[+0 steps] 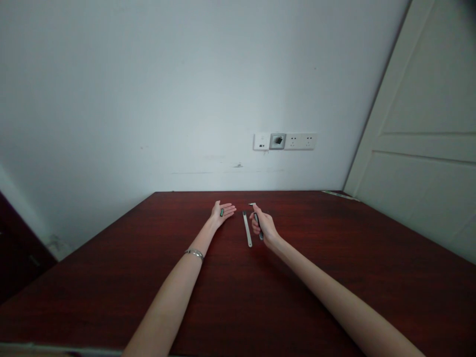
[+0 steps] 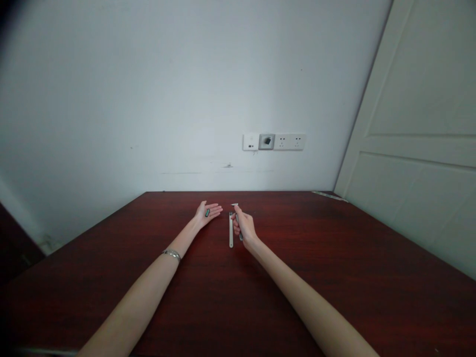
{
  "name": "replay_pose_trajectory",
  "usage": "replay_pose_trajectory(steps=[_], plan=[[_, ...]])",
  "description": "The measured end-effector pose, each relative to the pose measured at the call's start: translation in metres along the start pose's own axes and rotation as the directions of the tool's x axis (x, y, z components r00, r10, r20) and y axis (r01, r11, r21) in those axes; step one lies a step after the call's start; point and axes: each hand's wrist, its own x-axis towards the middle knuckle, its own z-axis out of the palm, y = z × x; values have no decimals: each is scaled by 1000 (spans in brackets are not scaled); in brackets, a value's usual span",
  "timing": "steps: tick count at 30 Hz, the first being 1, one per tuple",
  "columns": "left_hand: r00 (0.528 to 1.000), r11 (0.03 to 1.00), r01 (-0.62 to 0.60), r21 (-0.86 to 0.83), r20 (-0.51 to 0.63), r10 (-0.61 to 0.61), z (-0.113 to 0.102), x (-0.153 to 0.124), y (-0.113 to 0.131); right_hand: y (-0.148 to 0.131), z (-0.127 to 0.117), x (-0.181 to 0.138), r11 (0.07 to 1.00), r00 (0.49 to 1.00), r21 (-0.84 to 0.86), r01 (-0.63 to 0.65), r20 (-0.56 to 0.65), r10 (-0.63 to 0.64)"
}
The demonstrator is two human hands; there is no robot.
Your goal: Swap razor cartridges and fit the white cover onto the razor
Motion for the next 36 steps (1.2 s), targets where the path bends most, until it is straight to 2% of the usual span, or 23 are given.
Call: replay_pose_trajectory(steps=[8, 17, 20, 24, 26, 31, 36], plan=[[994, 974, -111, 197, 23, 109, -7, -5, 5, 0, -2, 0, 1000, 1000, -2, -4, -1, 4], [992, 950, -122, 287, 49, 112, -8, -7, 6, 2, -7, 6, 1000, 1000, 16, 7, -10, -7], [987, 916, -159, 369, 53, 150, -9, -9, 10, 0, -7, 6, 999, 999, 12, 31, -12, -31], [967, 818, -241, 522, 59, 247, 1, -15, 23, -4, -8, 6, 996, 996, 0, 92, -11, -92], [965, 751, -253, 610, 100, 243, 10, -21, 30, -5, -9, 9, 993, 993, 4, 114, -11, -114], [951, 571, -306, 761, 277, 140, 31, -42, 37, -4, -16, 21, 985, 983, 0, 175, -50, -175], [884, 475, -422, 772, 467, 26, 37, -57, 22, -9, -20, 21, 931, 938, -155, 331, -57, -343]])
